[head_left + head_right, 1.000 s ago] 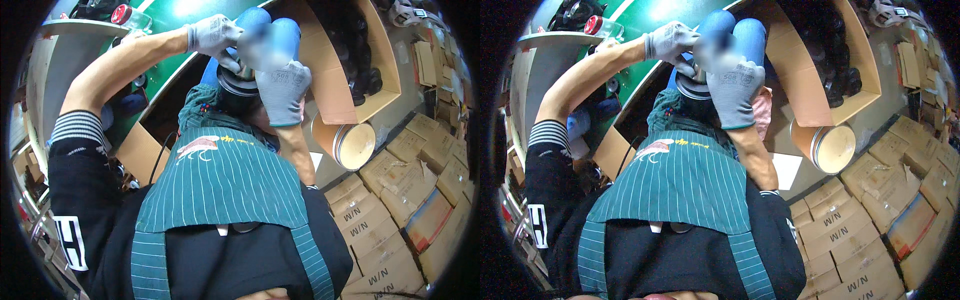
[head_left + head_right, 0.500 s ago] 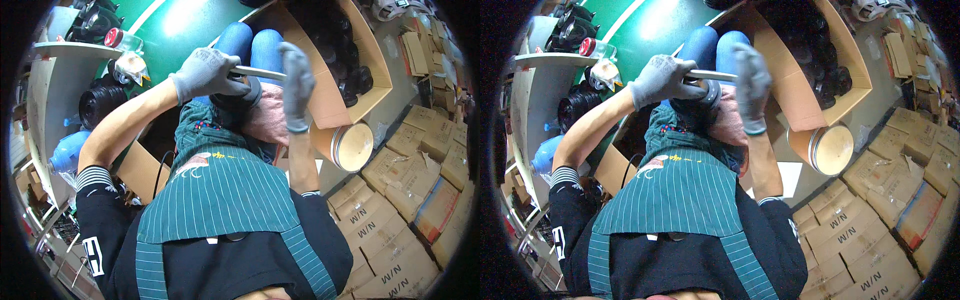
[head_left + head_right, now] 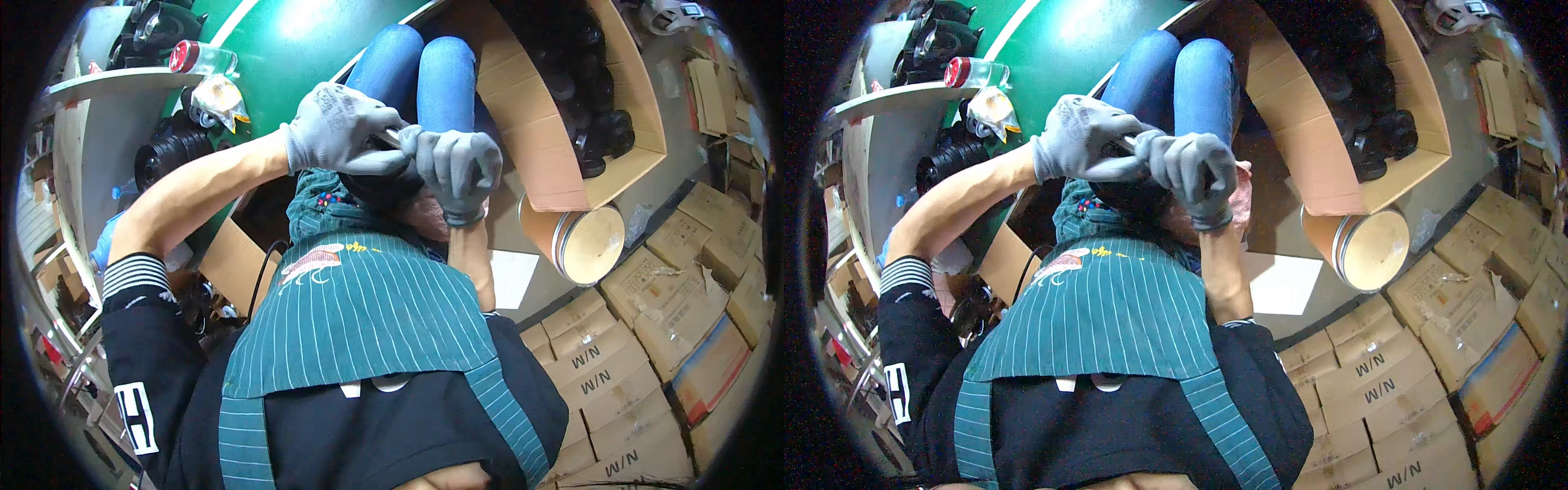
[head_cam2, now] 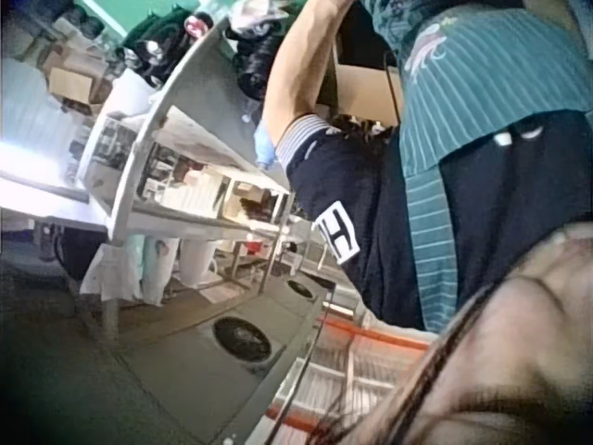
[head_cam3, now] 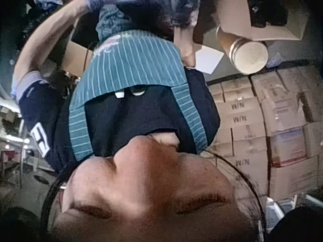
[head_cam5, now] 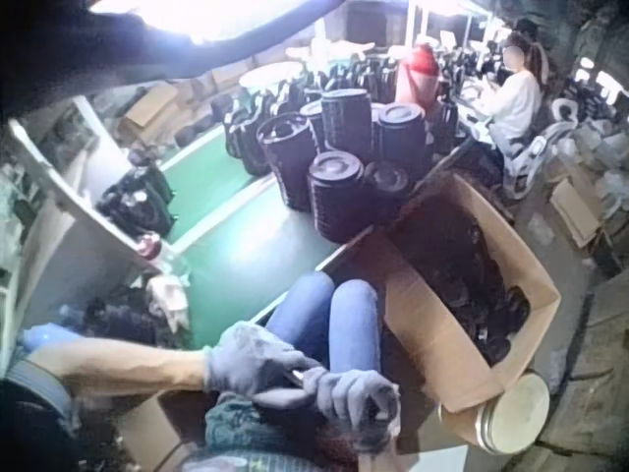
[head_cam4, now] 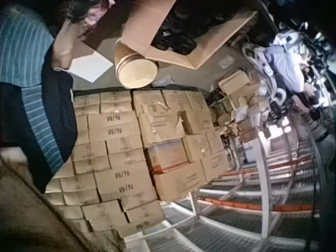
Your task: The person sits on the floor and repeatedly picks up black kettle bodies and lids from a green table. They insert a metal rod into the kettle body, then attach the lid and place the assembled unit into a cardboard box. The process is repeated for multiple units.
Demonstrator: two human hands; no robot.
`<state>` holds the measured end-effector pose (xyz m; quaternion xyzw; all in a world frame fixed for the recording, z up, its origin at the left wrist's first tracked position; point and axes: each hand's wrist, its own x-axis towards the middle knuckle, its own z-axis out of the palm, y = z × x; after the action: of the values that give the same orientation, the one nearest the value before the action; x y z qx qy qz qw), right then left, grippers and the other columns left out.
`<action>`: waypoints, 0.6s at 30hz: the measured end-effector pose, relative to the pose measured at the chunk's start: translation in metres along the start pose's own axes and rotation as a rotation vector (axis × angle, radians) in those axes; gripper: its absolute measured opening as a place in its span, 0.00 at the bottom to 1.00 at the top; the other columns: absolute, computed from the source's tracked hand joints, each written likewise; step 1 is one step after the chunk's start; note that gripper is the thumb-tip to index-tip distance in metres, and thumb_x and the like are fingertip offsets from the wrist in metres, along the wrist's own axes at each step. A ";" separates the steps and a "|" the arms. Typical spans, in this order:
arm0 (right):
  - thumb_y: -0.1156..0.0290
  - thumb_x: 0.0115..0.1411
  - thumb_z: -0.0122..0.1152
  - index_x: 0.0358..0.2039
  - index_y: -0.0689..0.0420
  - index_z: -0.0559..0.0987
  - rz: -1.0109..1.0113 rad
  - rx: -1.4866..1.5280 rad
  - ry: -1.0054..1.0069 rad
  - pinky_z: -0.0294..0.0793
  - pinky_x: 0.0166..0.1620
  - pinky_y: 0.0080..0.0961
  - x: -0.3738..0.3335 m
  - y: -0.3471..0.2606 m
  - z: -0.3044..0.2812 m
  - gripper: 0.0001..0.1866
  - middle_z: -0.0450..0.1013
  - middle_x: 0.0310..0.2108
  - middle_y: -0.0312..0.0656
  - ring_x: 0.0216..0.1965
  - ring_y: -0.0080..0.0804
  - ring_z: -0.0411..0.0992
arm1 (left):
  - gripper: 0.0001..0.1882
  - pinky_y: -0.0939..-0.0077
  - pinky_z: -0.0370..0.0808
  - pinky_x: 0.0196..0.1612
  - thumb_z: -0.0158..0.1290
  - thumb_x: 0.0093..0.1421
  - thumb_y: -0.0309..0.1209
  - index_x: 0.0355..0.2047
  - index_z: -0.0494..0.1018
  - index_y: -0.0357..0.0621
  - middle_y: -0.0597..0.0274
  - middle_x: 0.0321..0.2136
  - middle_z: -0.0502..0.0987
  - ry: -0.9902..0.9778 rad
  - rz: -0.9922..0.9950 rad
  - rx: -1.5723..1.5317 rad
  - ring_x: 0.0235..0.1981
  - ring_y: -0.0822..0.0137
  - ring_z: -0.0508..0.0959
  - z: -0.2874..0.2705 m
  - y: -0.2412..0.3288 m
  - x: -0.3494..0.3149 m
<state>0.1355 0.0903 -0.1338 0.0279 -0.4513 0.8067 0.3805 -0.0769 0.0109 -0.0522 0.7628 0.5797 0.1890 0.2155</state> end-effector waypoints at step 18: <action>0.59 0.54 0.72 0.19 0.49 0.76 -0.016 -0.641 -0.907 0.76 0.46 0.44 0.077 -0.047 -0.002 0.15 0.63 0.18 0.32 0.25 0.34 0.68 | 0.17 0.67 0.79 0.35 0.47 0.73 0.38 0.48 0.83 0.45 0.60 0.25 0.82 0.179 0.006 -0.679 0.26 0.63 0.83 -0.008 -0.062 0.035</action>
<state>0.1116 0.1514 -0.0725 0.2587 -0.7926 0.5332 0.1437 -0.1222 0.0607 -0.0780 0.6297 0.4981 0.4376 0.4047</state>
